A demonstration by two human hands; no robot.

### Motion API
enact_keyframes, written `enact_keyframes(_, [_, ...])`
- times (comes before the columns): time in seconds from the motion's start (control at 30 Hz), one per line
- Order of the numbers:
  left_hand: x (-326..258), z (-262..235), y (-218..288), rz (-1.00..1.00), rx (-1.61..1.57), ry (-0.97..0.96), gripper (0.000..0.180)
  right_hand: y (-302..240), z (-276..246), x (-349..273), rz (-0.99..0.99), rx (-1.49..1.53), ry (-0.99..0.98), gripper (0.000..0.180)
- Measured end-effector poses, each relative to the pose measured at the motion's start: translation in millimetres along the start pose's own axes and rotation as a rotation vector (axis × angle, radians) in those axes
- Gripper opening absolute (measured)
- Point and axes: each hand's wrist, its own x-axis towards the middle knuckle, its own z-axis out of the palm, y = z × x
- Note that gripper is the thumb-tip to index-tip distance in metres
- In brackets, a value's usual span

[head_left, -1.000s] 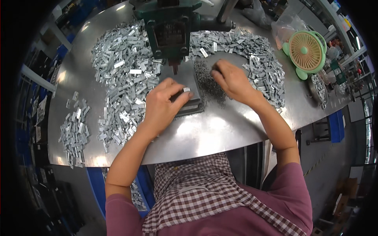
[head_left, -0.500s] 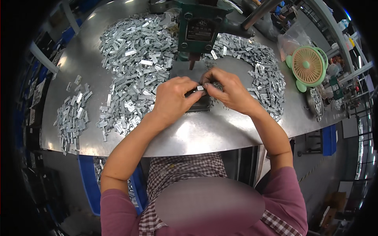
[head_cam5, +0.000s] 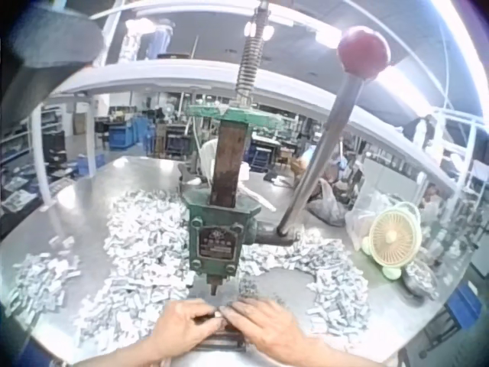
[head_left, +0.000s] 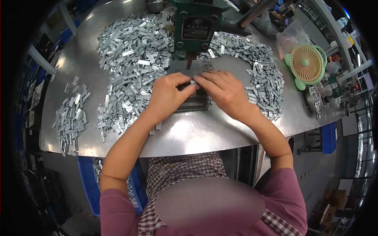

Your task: The person assembles metal components by inserting pins into metal clips by hand, pressing them using a manual punch press, and placing the finished pieces into a bin.

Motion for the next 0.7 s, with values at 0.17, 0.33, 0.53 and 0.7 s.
enact_keyframes(0.17, [4.2, -7.7, -9.2, 0.042, 0.094, 0.123, 0.019, -2.4, -18.3, 1.4, 0.028, -0.046, -0.115, 0.043])
enact_keyframes(0.33, [4.5, -5.0, -11.7, 0.060, 0.162, 0.145, 0.021, 8.4, -81.0, 32.5, 0.181, 0.296, 0.514, 0.035])
enact_keyframes(0.53, [11.8, -8.9, -12.4, 0.044, 0.219, 0.114, 0.023, 14.3, -137.4, 117.6, 0.091, 0.808, 0.637, 0.046])
enact_keyframes(0.7, [11.8, -8.5, -20.3, 0.060, 0.205, 0.131, 0.025, -15.6, -87.4, 77.8, -0.138, 0.614, 0.636, 0.042])
